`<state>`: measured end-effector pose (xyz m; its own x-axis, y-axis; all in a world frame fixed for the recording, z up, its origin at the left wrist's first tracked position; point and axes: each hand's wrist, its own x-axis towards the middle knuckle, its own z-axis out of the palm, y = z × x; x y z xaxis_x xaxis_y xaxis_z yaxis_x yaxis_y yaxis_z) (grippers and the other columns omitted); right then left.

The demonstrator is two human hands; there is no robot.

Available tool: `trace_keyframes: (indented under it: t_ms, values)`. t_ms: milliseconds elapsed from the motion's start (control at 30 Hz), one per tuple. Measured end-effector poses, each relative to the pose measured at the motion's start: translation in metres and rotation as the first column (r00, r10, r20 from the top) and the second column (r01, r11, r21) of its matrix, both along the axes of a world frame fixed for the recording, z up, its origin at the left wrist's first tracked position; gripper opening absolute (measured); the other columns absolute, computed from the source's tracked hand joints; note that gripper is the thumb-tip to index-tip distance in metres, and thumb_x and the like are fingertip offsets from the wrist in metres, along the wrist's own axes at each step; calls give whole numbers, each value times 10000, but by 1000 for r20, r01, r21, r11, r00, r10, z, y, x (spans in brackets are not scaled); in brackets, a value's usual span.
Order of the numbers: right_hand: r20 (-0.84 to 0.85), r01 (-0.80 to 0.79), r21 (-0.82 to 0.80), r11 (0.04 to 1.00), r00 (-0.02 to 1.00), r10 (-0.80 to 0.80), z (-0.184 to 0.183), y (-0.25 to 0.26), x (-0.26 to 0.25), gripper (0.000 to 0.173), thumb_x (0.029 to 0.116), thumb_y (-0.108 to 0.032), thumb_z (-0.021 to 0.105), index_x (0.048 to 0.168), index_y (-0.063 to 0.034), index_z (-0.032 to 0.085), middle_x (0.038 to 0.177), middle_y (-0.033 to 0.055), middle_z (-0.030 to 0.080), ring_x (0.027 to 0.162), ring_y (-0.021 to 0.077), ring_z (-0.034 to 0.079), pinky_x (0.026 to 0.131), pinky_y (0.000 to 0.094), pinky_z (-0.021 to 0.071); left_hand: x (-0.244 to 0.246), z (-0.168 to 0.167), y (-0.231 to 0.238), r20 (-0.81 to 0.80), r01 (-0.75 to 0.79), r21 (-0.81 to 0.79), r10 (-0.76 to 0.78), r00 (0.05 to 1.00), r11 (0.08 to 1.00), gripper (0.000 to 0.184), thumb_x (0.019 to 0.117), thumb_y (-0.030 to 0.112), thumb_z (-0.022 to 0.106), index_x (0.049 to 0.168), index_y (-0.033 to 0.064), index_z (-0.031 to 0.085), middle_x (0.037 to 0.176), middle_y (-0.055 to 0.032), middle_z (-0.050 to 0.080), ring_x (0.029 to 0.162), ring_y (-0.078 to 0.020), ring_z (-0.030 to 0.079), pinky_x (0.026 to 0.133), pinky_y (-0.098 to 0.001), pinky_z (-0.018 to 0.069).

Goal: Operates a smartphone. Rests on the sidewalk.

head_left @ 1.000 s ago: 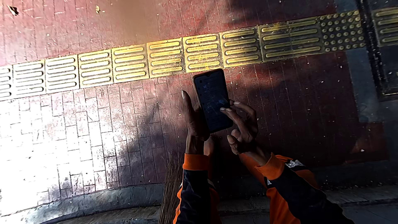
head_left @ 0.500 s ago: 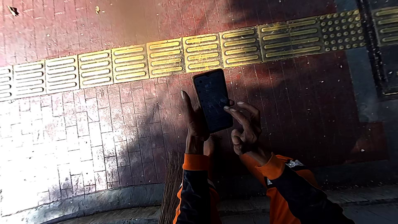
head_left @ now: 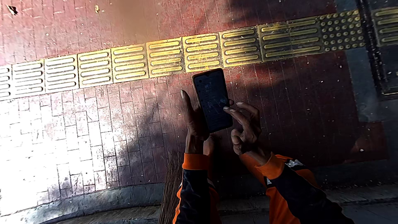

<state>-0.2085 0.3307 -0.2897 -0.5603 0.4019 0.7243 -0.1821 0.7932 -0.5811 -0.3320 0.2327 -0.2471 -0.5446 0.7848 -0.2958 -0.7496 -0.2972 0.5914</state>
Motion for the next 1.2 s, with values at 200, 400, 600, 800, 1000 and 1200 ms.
trace_keyframes:
  t_ms: [200, 400, 600, 800, 1000, 1200]
  values:
    - [-9, 0, 6, 1000, 1000, 0, -1, 0, 0, 652, 1059, -587, 261, 1349, -97, 578, 1331, 134, 645, 1315, 268, 525, 1062, 404, 449, 0, 0, 0, 11, 15, 38, -15, 1000, 999, 971, 808, 952, 201, 1271, 231, 659, 1078, -76, 752, 935, -204, 746, 753, -416, 629]
    - [1, 6, 2, 1000, 1000, -6, 0, 0, 0, 663, 1057, -598, 250, 1369, -110, 574, 1344, 145, 623, 1296, 273, 534, 1021, 396, 481, -1, 0, 0, 3, 11, 25, -11, 1000, 1000, 972, 813, 948, 200, 1274, 223, 655, 1082, -81, 749, 934, -207, 745, 751, -418, 629]
    - [-7, -5, 2, 1000, 1000, 5, 0, 1, 0, 655, 1059, -586, 260, 1372, -102, 571, 1337, 144, 640, 1303, 283, 531, 1035, 399, 470, -1, 0, 0, 15, 6, 0, -6, 1000, 1000, 975, 797, 960, 228, 1301, 237, 644, 1098, -81, 747, 942, -215, 745, 753, -428, 629]
    - [6, 1, -9, 1000, 1000, -1, -1, 1, 1, 660, 1054, -606, 258, 1380, -126, 573, 1353, 135, 616, 1307, 270, 522, 1027, 388, 473, -1, 0, 0, 20, 15, 20, -15, 1000, 1000, 987, 786, 968, 234, 1297, 231, 646, 1104, -93, 745, 946, -223, 744, 757, -429, 628]
    - [-8, 8, 4, 1000, 1000, -8, -1, 1, 2, 641, 1059, -592, 265, 1345, -112, 579, 1279, 113, 685, 1301, 289, 532, 1044, 401, 453, -2, 0, 0, 33, 8, 30, -9, 999, 1000, 985, 797, 960, 226, 1281, 219, 658, 1104, -99, 743, 957, -231, 742, 767, -438, 627]
    - [-3, 18, -3, 1000, 1000, -18, -2, 1, 2, 641, 1061, -585, 269, 1344, -105, 587, 1285, 113, 680, 1304, 289, 529, 1042, 398, 456, -3, -2, -1, 28, 24, 65, -25, 999, 998, 989, 794, 961, 244, 1295, 211, 652, 1121, -112, 736, 971, -242, 736, 779, -446, 623]
